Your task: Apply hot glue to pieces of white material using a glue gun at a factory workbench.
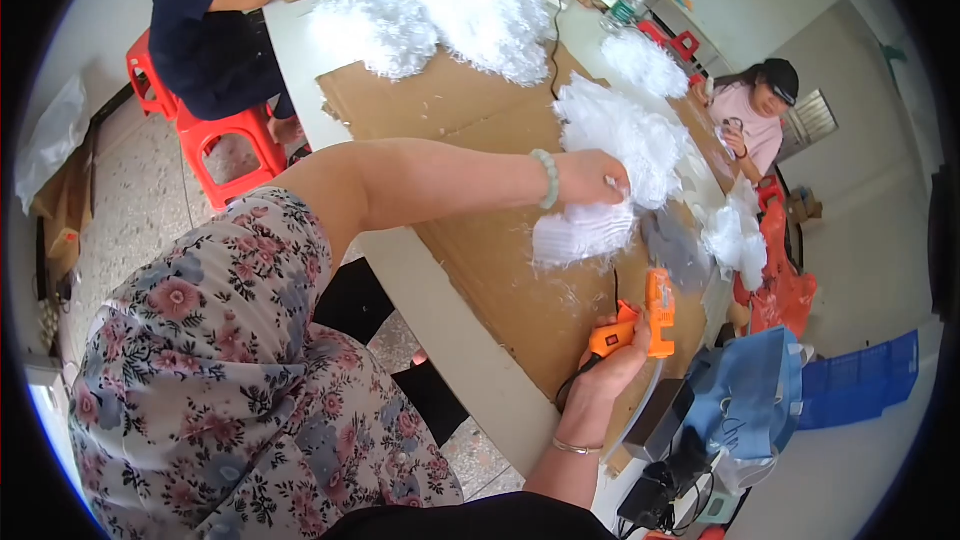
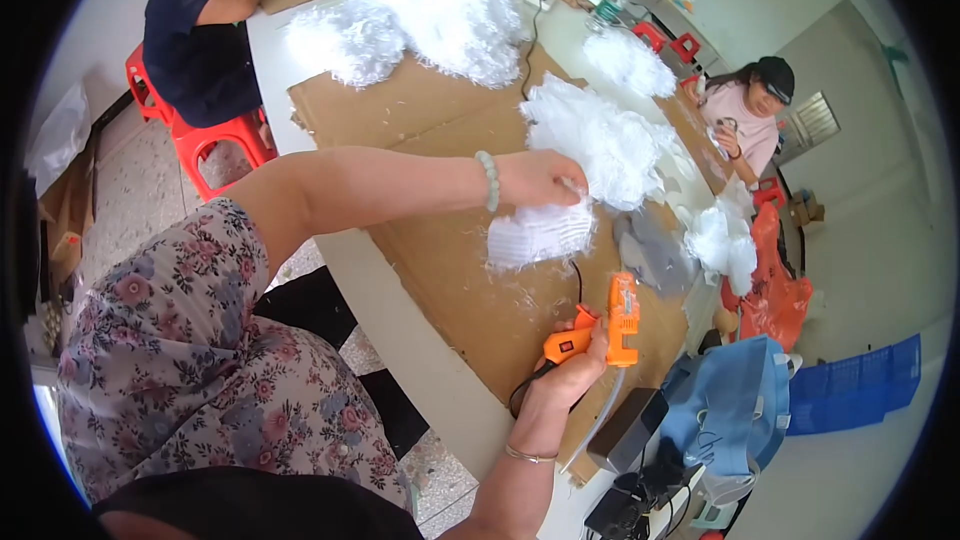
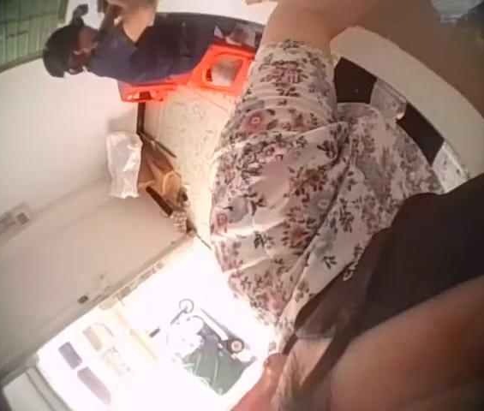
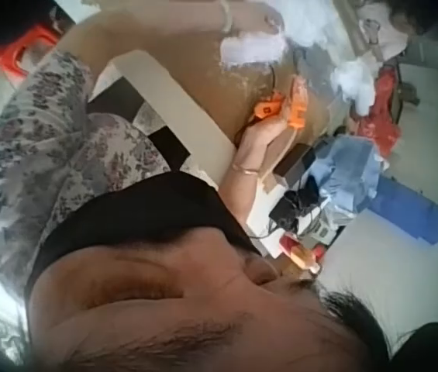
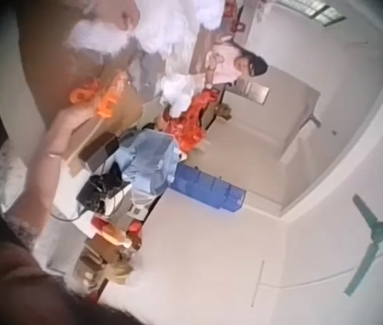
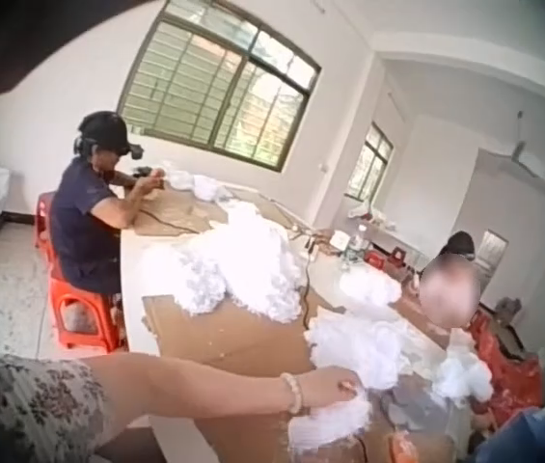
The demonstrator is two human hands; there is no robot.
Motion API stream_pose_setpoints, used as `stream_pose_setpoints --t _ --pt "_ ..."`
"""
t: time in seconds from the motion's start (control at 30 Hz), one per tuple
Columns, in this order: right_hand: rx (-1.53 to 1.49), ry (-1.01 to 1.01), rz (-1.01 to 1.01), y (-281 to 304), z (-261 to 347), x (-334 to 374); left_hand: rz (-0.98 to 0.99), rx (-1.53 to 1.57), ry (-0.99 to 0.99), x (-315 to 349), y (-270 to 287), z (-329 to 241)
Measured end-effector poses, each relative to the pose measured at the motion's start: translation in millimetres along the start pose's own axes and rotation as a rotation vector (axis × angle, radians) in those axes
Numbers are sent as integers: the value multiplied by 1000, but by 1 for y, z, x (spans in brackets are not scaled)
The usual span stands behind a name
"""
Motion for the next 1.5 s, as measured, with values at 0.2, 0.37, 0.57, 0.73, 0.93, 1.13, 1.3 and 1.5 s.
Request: stream_pose_setpoints --t 0.2,0.37,0.57,0.73,0.93,1.13,1.3,1.5 --pt "39 90 -39 14 -8 -26 -153 -4 -26 27 13 73" --pt "100 73 9 23 -17 -45 -212 -185 145 46 55 103" --pt "94 97 13 31 -14 -49 -326 -575 -111 67 65 60" --pt "105 60 37 30 -14 -51 97 -702 -742 85 21 24" --pt "100 83 43 20 -10 -41 315 -965 -694 73 -2 39" --pt "108 89 28 20 -8 -39 75 -582 -371 66 -3 22" --pt "77 94 22 26 -6 -42 161 -243 -179 70 -37 -21" --pt "153 116 -13 25 1 -45 309 130 -13 61 -41 -28"
Point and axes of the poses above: each hand's wrist, its own x-axis away from the middle knuckle, its own y-axis out of the back of the hand, z = x × y, the point moved 5 cm from there along -x, towards the middle knuckle, and after that the axes turned 2 degrees about -x, right-handed, at the moved point
